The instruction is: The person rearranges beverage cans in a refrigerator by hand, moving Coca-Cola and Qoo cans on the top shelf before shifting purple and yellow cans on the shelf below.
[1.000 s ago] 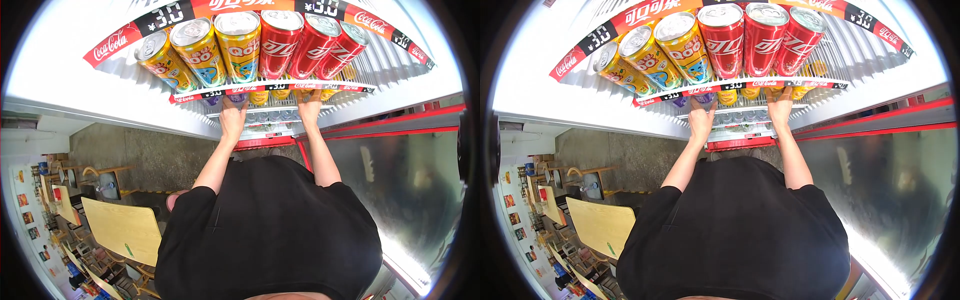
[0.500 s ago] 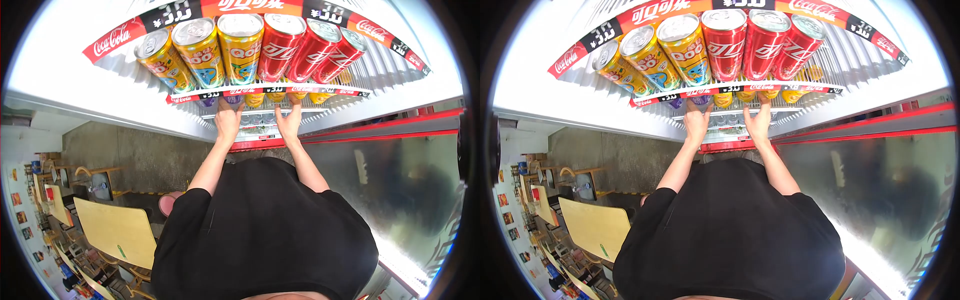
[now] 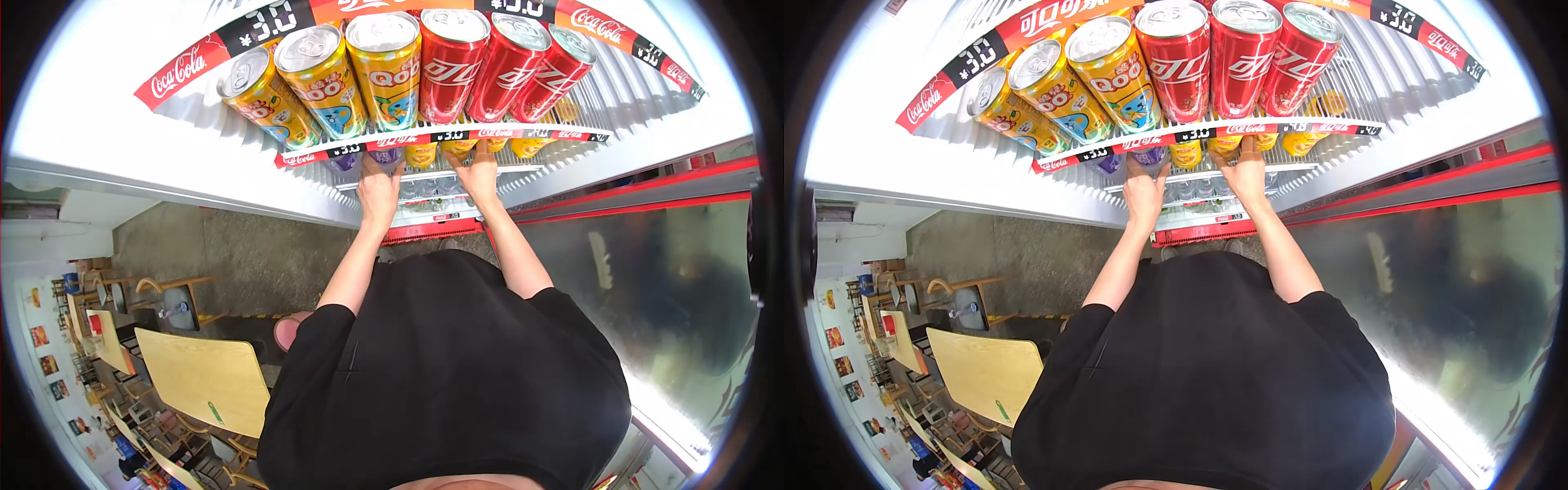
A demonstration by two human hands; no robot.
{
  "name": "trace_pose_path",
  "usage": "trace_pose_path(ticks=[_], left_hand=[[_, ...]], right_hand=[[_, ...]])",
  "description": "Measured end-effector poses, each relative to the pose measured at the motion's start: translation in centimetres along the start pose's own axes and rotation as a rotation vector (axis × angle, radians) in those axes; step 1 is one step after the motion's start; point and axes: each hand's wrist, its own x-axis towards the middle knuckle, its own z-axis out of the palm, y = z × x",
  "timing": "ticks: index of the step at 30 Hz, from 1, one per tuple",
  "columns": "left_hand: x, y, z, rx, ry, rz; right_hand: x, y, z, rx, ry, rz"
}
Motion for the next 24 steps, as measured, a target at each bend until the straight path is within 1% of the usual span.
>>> trace_pose_path(ticks=[4, 7, 10, 13, 16, 20, 22, 24], left_hand=[[0.0, -0.3, 0.3, -0.019, -0.007, 0.0], [0.0, -0.3, 0.3, -0.041, -0.013, 0.002], [-0.1, -0.2, 0.3, 0.036, 0.007, 0.038], [0.0, 0.2, -0.1, 0.008, 0.025, 0.038], [0.0, 0.1, -0.1, 0.03, -0.009, 0.003], [-0.1, 0.2, -0.2, 0.029, 0.01, 0.029], [0.0, 0.2, -0.2, 0.04, -0.014, -0.001], [0.1, 0.1, -0.1, 0.03, -0.004, -0.004]], right_hand=[[-0.6, 0.4, -0.3, -0.016, -0.015, -0.019], [-1.0, -0.5, -1.0, 0.012, -0.045, 0.068], [-1.4, -0.1, -0.9, -0.017, -0.09, 0.082], [-1.6, -0.2, -0.7, -0.048, -0.021, 0.07], [-1.4, -0.6, -1.0, -0.036, -0.086, 0.196], [-0.9, -1.6, -1.4, -0.025, -0.08, 0.25], [-1.0, -2.5, -1.3, -0.025, -0.055, 0.251], [-2.3, -4.2, -1.7, -0.13, 0.097, 0.067]])
